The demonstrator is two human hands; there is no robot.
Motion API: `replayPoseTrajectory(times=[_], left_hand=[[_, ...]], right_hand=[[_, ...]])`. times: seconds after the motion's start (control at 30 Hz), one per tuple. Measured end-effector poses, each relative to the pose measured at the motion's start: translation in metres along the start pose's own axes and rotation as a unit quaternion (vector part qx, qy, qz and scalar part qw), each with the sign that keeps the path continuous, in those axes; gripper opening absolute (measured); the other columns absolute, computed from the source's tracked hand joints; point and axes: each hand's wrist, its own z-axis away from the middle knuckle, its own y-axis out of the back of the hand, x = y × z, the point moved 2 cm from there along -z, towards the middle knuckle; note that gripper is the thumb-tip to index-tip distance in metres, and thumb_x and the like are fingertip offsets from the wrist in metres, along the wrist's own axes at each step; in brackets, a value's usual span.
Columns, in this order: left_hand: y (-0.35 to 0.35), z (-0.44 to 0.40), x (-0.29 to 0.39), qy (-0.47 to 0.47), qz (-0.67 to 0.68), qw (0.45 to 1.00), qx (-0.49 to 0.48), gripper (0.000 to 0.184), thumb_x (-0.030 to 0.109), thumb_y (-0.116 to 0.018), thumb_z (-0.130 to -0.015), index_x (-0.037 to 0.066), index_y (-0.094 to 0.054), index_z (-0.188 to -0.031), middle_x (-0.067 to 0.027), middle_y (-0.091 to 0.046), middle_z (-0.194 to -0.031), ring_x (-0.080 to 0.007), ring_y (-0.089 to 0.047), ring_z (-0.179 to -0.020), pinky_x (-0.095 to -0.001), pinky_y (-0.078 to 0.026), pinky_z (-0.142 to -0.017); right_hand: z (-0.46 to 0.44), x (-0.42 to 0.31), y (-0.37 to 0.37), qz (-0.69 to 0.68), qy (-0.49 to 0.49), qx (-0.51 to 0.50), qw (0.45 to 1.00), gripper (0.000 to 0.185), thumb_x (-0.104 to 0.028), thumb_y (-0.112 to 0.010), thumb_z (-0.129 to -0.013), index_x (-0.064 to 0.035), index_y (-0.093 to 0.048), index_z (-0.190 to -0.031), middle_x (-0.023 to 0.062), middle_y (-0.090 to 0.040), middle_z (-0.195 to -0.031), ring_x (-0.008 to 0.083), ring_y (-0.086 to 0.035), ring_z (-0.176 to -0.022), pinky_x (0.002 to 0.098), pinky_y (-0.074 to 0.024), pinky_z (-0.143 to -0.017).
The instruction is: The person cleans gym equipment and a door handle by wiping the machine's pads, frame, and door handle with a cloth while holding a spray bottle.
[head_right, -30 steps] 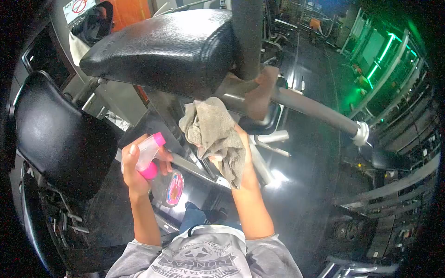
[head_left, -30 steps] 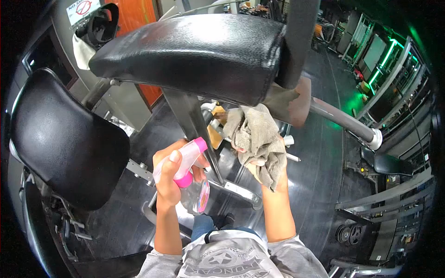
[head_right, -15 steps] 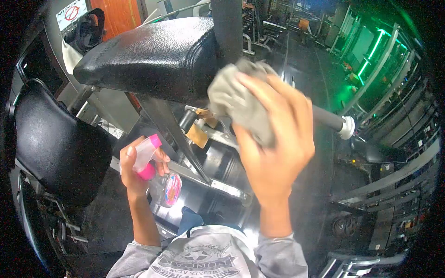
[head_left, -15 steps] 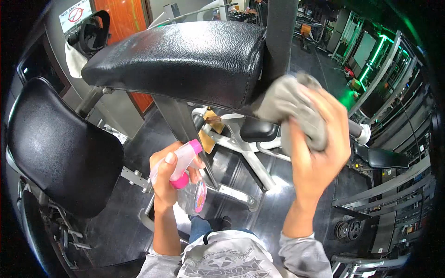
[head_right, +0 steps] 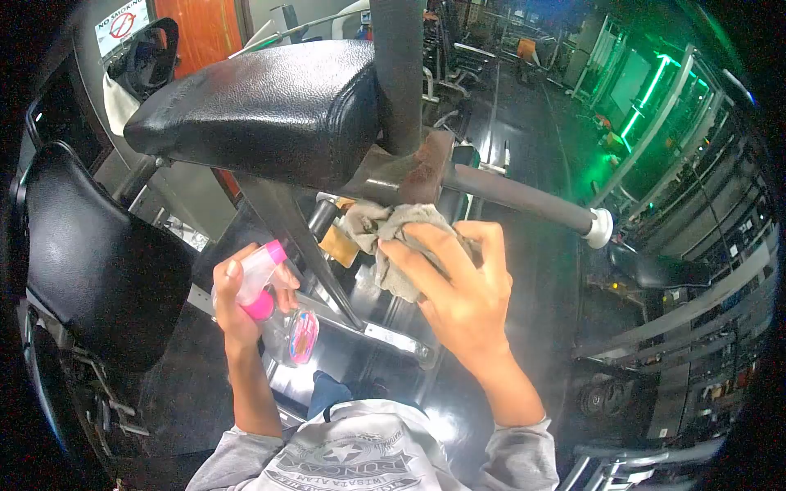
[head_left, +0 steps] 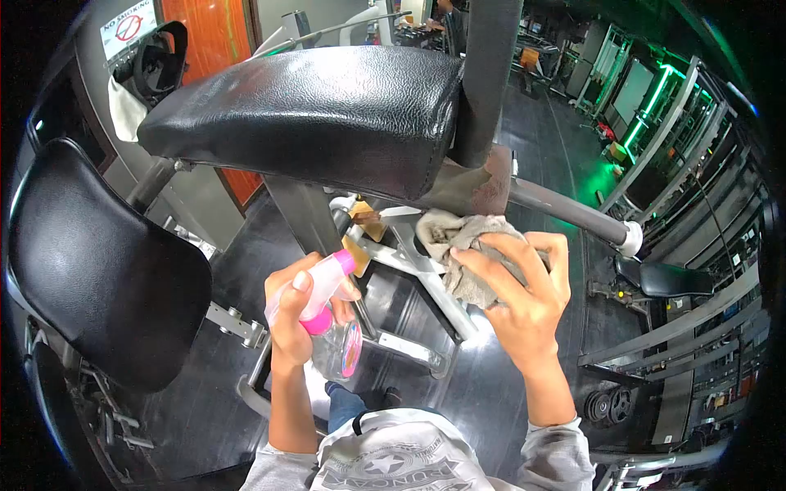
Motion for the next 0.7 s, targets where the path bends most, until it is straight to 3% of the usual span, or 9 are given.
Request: replayPoseTrajectory(times=[0.17, 0.23, 0.33, 0.47, 0.63, 0.7], left_hand=[[0.007, 0.004, -0.001, -0.010, -0.031, 0.999, 0.000, 0.068, 0.055, -0.041, -0.093, -0.009, -0.059, -0.080, -0.0207, -0.063, -0.068, -0.0216, -0.057, -0.045, -0.0295, -0.048, -0.044], [0.008, 0.005, 0.000, -0.005, -0.029, 1.000, 0.005, 0.068, 0.054, -0.041, -0.093, -0.010, -0.059, -0.080, -0.0209, -0.063, -0.068, -0.0215, -0.057, -0.045, -0.0294, -0.047, -0.044], [0.008, 0.003, -0.001, -0.014, -0.032, 0.999, -0.004, 0.067, 0.054, -0.041, -0.093, -0.009, -0.058, -0.080, -0.0210, -0.063, -0.068, -0.0214, -0.057, -0.045, -0.0297, -0.047, -0.044], [0.005, 0.004, -0.002, -0.012, -0.033, 0.999, 0.011, 0.066, 0.053, -0.041, -0.093, -0.009, -0.058, -0.080, -0.0210, -0.063, -0.068, -0.0213, -0.056, -0.044, -0.0301, -0.046, -0.043], [0.014, 0.010, -0.003, -0.017, -0.033, 0.999, 0.039, 0.064, 0.050, -0.040, -0.094, -0.009, -0.058, -0.080, -0.0202, -0.063, -0.067, -0.0200, -0.056, -0.044, -0.0303, -0.048, -0.045], [0.022, 0.014, -0.005, -0.018, -0.038, 0.998, 0.055, 0.063, 0.050, -0.041, -0.094, -0.010, -0.059, -0.081, -0.0199, -0.063, -0.068, -0.0194, -0.056, -0.045, -0.0304, -0.049, -0.045]], right_hand=[[0.020, 0.008, -0.012, -0.039, -0.077, -0.037, 0.996, 0.048, -0.003, -0.073, -0.059, -0.0246, -0.075, -0.101, -0.0063, -0.066, -0.100, 0.0222, -0.054, -0.083, 0.0306, -0.0521, -0.066], [0.022, 0.009, -0.012, -0.029, -0.056, -0.022, 0.998, 0.044, -0.010, -0.078, -0.058, -0.0247, -0.077, -0.099, -0.0034, -0.066, -0.098, 0.0223, -0.056, -0.082, 0.0312, -0.0518, -0.067], [0.020, -0.003, -0.009, -0.051, -0.007, 0.171, 0.984, 0.038, -0.021, -0.079, -0.056, -0.0232, -0.079, -0.094, 0.0004, -0.067, -0.096, 0.0226, -0.058, -0.086, 0.0318, -0.0498, -0.070], [0.002, 0.001, -0.029, -0.057, -0.031, 0.189, 0.980, 0.037, -0.020, -0.079, -0.056, -0.0261, -0.079, -0.092, -0.0037, -0.067, -0.096, 0.0236, -0.056, -0.086, 0.0334, -0.0489, -0.072], [0.031, 0.000, -0.061, -0.078, -0.018, 0.201, 0.976, 0.040, -0.013, -0.080, -0.055, -0.0247, -0.078, -0.094, -0.0025, -0.066, -0.096, 0.0239, -0.057, -0.087, 0.0338, -0.0487, -0.074], [0.034, -0.003, -0.074, -0.128, -0.085, 0.157, 0.976, 0.041, -0.008, -0.080, -0.055, -0.0220, -0.078, -0.094, -0.0009, -0.067, -0.098, 0.0241, -0.057, -0.087, 0.0345, -0.0485, -0.074]])
